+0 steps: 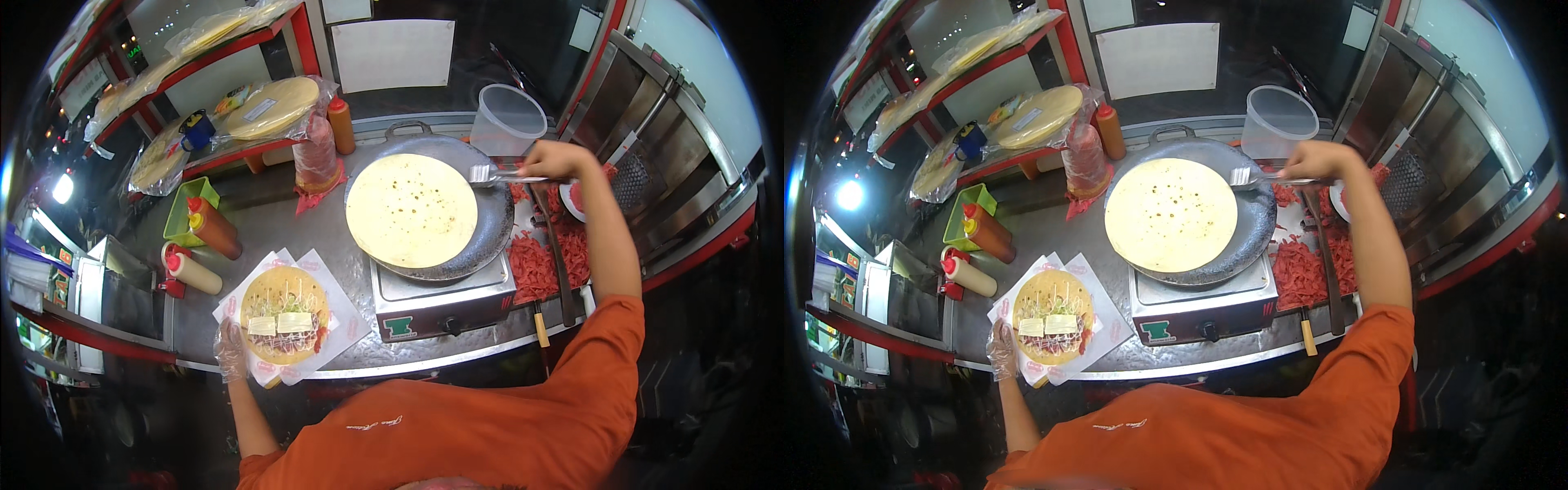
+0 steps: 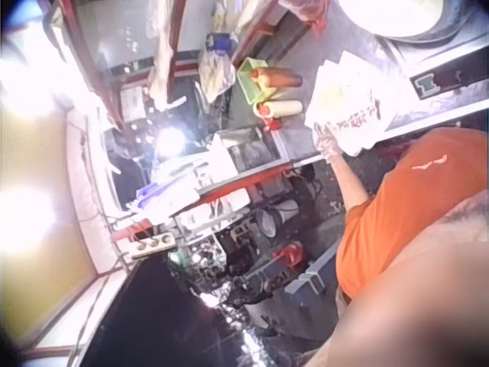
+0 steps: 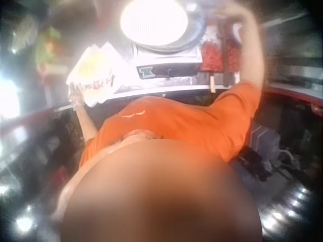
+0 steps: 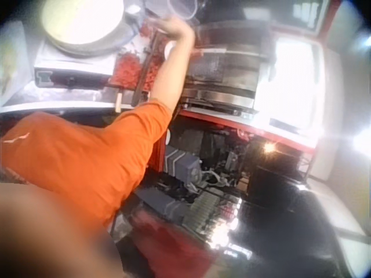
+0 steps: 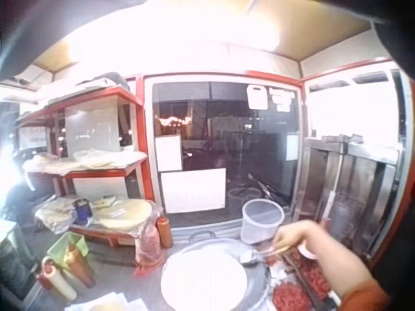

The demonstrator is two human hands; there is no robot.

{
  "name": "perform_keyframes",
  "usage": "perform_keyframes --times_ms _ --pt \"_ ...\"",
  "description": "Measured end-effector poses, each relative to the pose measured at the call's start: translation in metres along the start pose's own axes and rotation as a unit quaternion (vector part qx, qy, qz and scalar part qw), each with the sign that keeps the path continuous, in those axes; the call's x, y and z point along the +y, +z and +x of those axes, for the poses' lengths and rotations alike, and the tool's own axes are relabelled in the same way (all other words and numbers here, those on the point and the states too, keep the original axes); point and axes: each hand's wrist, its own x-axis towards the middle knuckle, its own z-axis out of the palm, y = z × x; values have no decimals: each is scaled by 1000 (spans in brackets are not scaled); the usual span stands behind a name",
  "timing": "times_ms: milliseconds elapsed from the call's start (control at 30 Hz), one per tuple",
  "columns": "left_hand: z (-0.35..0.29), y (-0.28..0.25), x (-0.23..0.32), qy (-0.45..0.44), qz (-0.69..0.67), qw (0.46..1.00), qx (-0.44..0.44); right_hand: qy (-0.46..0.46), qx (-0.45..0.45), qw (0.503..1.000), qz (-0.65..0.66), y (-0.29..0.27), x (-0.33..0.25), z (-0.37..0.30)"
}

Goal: The person cooks shredded meat on a flat griddle and places it onto a tortilla with shredded cabbage. They add sauces from squeeze bottles, place a second tortilla on top, and wrap the assembled taco in paper.

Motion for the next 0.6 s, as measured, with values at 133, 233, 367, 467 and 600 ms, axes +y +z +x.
perform_keyframes --times_ms 133,233,367,467,600 --pt "-1 -2 9 28 4 999 21 -97 -28 981 164 29 -65 68" --pt "-4 -2 15 60 1 998 33 -230 58 952 194 -3 -82 73" --pt "-4 -3 16 81 19 996 26 -309 -1 917 252 -50 -43 8" --pt "-3 -4 15 106 24 993 39 -101 34 959 261 -42 -18 -36" --pt "6 -7 12 38 80 994 -61 42 -19 987 155 20 -16 -38"
